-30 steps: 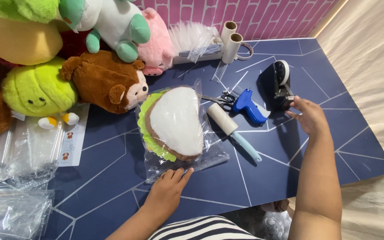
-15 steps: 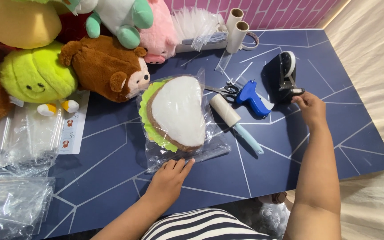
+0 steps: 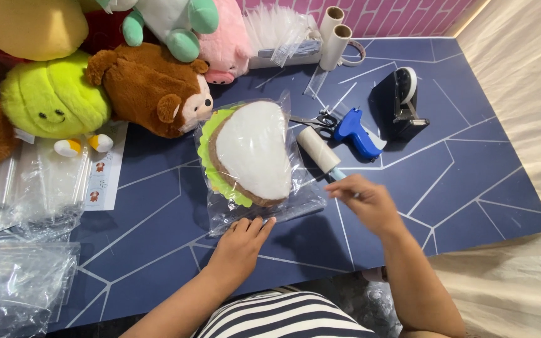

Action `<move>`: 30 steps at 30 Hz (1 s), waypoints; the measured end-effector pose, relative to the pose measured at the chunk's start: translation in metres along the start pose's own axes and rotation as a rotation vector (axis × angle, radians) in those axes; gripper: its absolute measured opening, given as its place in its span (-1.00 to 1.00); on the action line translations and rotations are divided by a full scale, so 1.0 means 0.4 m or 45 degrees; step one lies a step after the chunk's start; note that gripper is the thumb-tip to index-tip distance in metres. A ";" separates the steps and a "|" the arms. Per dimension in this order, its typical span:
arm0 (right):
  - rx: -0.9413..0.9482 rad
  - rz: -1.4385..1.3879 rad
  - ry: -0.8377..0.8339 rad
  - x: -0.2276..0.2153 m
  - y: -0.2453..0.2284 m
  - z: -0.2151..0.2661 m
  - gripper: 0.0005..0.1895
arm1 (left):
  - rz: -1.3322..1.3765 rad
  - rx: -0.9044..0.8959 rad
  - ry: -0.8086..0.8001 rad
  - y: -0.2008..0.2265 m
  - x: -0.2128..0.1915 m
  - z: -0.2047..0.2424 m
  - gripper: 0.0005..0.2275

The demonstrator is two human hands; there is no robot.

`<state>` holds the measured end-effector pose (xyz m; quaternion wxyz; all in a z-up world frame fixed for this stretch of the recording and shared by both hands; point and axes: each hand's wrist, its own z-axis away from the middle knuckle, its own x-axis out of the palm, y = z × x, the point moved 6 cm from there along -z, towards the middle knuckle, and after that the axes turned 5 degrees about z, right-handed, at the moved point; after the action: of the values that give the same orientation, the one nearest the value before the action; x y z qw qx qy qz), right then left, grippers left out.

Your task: The person cleans a plushie toy using a lint roller, attaches a tag using a plastic fastener and a tagging gun, and places the toy inside a clear plastic bag.

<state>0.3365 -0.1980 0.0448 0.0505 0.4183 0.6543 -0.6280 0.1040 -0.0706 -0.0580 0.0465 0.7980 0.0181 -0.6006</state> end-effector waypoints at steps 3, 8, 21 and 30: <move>-0.188 -0.001 -0.096 0.156 -0.050 0.002 -0.77 | -0.018 0.020 0.021 0.001 0.006 0.002 -0.42; -0.181 0.103 -0.067 0.235 -0.021 0.008 -0.53 | -0.009 0.011 0.030 0.001 -0.016 -0.004 -0.45; -0.181 0.113 -0.147 0.216 -0.068 0.010 -0.94 | -0.017 0.016 0.047 0.002 -0.019 -0.005 -0.51; 0.176 0.262 -0.197 0.284 0.037 0.004 -0.82 | -0.012 0.032 0.037 0.001 -0.017 -0.005 -0.51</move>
<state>0.2717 -0.1464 -0.0342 0.1359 0.4362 0.5571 -0.6934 0.1040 -0.0706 -0.0508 0.0333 0.8070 0.0151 -0.5894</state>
